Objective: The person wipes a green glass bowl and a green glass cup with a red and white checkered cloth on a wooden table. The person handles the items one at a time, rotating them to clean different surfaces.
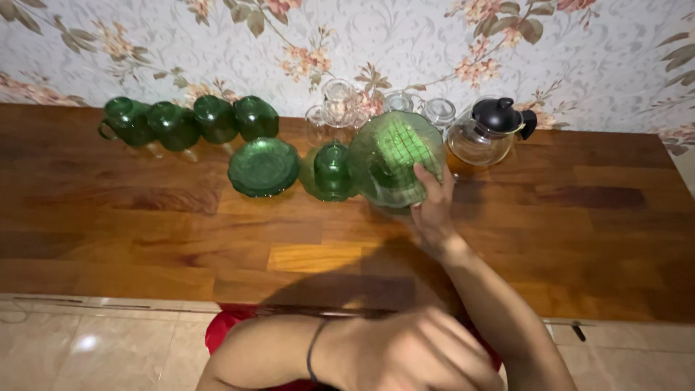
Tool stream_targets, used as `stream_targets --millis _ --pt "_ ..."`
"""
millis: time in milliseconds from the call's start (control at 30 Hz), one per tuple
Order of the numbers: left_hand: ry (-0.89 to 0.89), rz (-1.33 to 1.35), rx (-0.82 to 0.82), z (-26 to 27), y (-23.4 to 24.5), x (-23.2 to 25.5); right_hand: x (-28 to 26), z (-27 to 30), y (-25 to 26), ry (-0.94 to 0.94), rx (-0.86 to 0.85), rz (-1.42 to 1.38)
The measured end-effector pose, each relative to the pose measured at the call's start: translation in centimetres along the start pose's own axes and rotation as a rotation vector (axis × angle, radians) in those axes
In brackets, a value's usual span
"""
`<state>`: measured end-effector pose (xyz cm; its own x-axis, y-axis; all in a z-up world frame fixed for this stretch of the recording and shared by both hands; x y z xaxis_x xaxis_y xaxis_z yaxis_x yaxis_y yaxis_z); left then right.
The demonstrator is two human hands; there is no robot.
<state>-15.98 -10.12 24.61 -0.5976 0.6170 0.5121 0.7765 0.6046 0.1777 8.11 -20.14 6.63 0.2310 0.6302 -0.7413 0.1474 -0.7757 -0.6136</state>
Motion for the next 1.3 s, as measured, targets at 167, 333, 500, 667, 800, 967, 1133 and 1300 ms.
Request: stream_targets --millis 167,333,500,667,800,967,1133,1300 --pt "0.080 0.127 -0.071 1.3 -3.6 -1.1 -0.7 -0.1 -1.3 0.049 -0.053 0.024" --pt "0.084 0.143 -0.038 2.8 -4.8 -2.0 -0.8 0.0 -0.9 0.064 -0.053 0.067" --pt "0.151 0.113 -0.092 3.0 -5.7 -3.1 -0.5 -0.1 -0.4 0.056 -0.028 0.092" --pt "0.176 0.091 -0.108 3.0 -5.6 -3.4 -0.5 -0.4 -0.1 0.054 -0.003 0.085" --pt "0.151 0.075 -0.094 2.9 -5.5 -3.1 -0.3 -0.5 0.7 0.055 0.028 0.042" --pt "0.093 -0.016 -0.029 1.5 -4.3 -1.8 -0.1 -0.4 0.5 -0.011 0.039 0.064" --pt "-0.157 -0.550 0.334 -0.5 0.1 1.6 -0.8 0.0 0.8 -0.017 0.103 0.021" --pt "0.001 -0.738 0.971 3.9 15.1 -5.0 -2.7 -0.9 0.7 0.126 0.055 -0.063"
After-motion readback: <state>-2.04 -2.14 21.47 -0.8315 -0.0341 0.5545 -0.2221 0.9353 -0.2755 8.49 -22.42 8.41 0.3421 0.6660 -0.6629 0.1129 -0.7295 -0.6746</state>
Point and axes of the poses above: each hand's wrist, its own z-axis away from the middle knuckle, its own y-axis out of the back of the hand, x = y × z, the point moved 9 cm from there along -z, towards the middle knuckle, and after that the axes turned 2 degrees about y, right-handed, at the moved point
